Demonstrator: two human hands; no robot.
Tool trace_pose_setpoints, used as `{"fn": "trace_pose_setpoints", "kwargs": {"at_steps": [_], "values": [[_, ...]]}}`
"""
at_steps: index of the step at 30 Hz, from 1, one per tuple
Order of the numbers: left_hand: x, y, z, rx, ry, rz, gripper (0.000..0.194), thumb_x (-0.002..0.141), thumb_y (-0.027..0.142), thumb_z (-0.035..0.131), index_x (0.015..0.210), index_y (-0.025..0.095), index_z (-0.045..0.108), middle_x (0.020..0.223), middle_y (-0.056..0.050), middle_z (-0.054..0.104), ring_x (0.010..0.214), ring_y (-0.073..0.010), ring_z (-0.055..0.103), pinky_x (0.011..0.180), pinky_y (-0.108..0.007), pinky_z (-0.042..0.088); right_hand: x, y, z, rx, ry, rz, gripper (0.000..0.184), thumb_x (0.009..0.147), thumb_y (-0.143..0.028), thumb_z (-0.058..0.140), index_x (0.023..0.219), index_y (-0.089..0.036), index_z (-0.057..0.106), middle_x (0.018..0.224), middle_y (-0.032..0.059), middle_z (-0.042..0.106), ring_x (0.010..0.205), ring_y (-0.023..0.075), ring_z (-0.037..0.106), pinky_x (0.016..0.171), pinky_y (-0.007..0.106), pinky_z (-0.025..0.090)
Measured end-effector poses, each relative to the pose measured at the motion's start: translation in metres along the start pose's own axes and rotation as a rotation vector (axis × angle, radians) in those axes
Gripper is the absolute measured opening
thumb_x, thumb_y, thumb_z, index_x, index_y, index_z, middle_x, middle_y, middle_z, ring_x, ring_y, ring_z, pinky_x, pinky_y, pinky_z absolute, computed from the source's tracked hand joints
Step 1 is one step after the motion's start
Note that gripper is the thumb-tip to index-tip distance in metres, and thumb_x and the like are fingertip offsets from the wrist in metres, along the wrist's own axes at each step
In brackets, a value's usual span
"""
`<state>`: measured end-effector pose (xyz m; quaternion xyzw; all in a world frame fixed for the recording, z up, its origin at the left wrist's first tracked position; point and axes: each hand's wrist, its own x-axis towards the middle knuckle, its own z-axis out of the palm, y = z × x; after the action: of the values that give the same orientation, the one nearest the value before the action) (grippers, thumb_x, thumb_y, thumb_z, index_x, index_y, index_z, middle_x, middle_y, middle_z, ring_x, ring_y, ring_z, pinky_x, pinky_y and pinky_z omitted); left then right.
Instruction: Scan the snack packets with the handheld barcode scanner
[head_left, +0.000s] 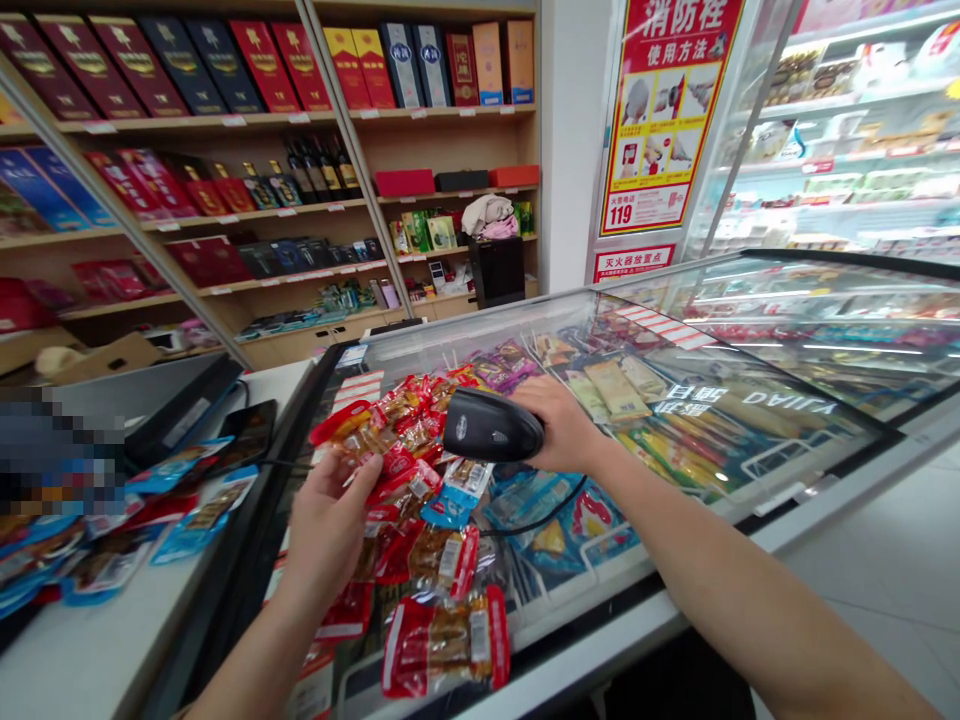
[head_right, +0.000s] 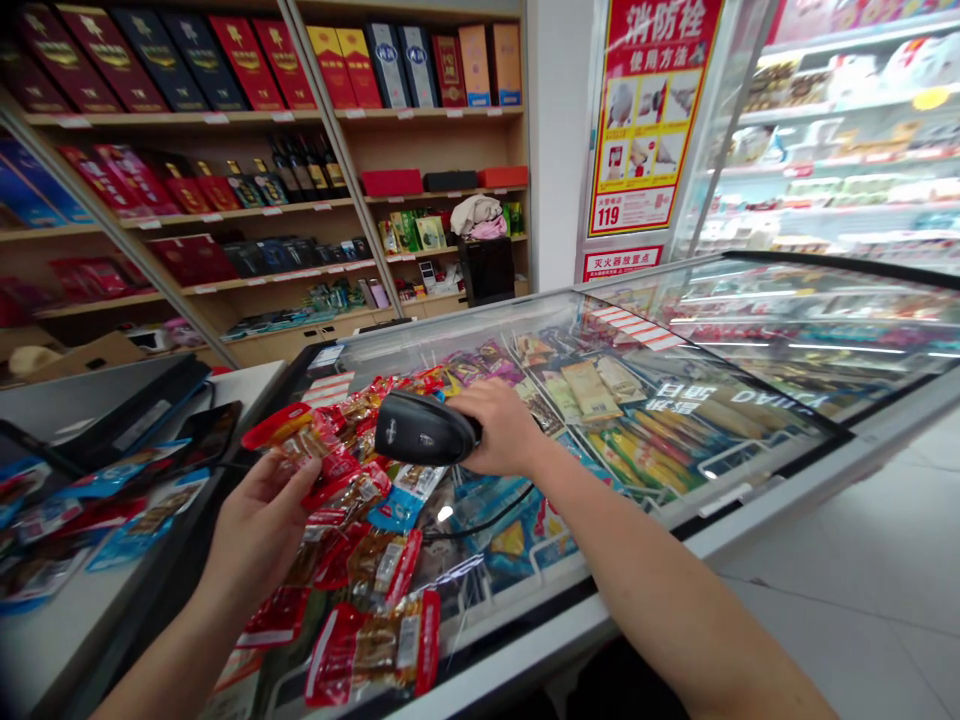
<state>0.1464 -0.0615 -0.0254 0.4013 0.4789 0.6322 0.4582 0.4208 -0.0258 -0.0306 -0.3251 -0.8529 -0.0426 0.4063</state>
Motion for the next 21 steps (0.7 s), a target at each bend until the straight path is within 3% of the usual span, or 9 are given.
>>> {"fn": "trace_pose_setpoints", "kwargs": {"at_steps": [2, 5, 7, 10, 14, 17, 21], "values": [[-0.002, 0.004, -0.002, -0.120, -0.033, -0.137, 0.030, 0.064, 0.012, 0.077, 0.086, 0.019, 0.059, 0.080, 0.002, 0.064, 0.072, -0.0109, 0.062, 0.062, -0.019, 0.055, 0.001, -0.002, -0.001, 0.007, -0.007, -0.006, 0.024, 0.078, -0.039, 0.064, 0.091, -0.020, 0.064, 0.078, 0.0071, 0.066, 0.076, 0.0228, 0.056, 0.070, 0.034, 0.035], [-0.005, 0.009, -0.006, -0.319, -0.190, -0.392, 0.024, 0.064, 0.011, 0.071, 0.084, 0.017, 0.060, 0.072, 0.001, 0.057, 0.059, -0.0093, 0.054, 0.052, -0.020, 0.050, 0.001, -0.003, -0.002, 0.025, -0.011, -0.009, 0.025, 0.077, -0.040, 0.066, 0.091, -0.020, 0.064, 0.078, 0.0070, 0.067, 0.075, 0.0225, 0.055, 0.070, 0.035, 0.035], [-0.007, 0.011, -0.010, -0.428, -0.295, -0.453, 0.021, 0.064, 0.017, 0.068, 0.084, 0.014, 0.063, 0.063, 0.002, 0.047, 0.051, -0.0079, 0.044, 0.047, -0.021, 0.045, 0.001, -0.004, -0.002, 0.042, -0.004, -0.016, 0.025, 0.076, -0.039, 0.066, 0.092, -0.020, 0.065, 0.080, 0.0074, 0.068, 0.076, 0.0225, 0.056, 0.070, 0.035, 0.036], [-0.010, 0.011, -0.012, -0.464, -0.382, -0.392, 0.023, 0.066, 0.025, 0.070, 0.085, 0.011, 0.067, 0.056, 0.005, 0.036, 0.047, -0.0069, 0.033, 0.043, -0.021, 0.040, 0.001, -0.006, -0.002, 0.075, -0.004, -0.036, 0.023, 0.076, -0.035, 0.063, 0.092, -0.019, 0.065, 0.081, 0.0075, 0.069, 0.076, 0.0221, 0.056, 0.070, 0.035, 0.037], [-0.013, 0.008, -0.011, -0.370, -0.450, -0.284, 0.030, 0.073, 0.038, 0.073, 0.086, 0.011, 0.071, 0.054, 0.004, 0.036, 0.048, -0.0081, 0.032, 0.045, -0.023, 0.039, 0.003, -0.011, -0.003, 0.101, -0.049, -0.052, 0.022, 0.075, -0.034, 0.064, 0.092, -0.020, 0.065, 0.078, 0.0061, 0.067, 0.077, 0.0220, 0.057, 0.071, 0.035, 0.037], [-0.014, 0.005, -0.010, -0.299, -0.459, -0.231, 0.035, 0.077, 0.045, 0.070, 0.088, 0.012, 0.072, 0.054, 0.003, 0.037, 0.048, -0.0093, 0.033, 0.047, -0.024, 0.039, 0.003, -0.014, -0.004, 0.103, -0.069, -0.055, 0.024, 0.075, -0.037, 0.067, 0.092, -0.020, 0.064, 0.079, 0.0060, 0.067, 0.078, 0.0224, 0.058, 0.072, 0.034, 0.037], [-0.014, 0.003, -0.011, -0.248, -0.433, -0.221, 0.031, 0.079, 0.042, 0.066, 0.088, 0.013, 0.073, 0.055, 0.002, 0.037, 0.050, -0.0103, 0.034, 0.047, -0.024, 0.038, 0.003, -0.015, -0.004, 0.134, -0.078, -0.075, 0.026, 0.076, -0.040, 0.068, 0.092, -0.020, 0.064, 0.078, 0.0060, 0.067, 0.077, 0.0223, 0.058, 0.071, 0.034, 0.037]]}}
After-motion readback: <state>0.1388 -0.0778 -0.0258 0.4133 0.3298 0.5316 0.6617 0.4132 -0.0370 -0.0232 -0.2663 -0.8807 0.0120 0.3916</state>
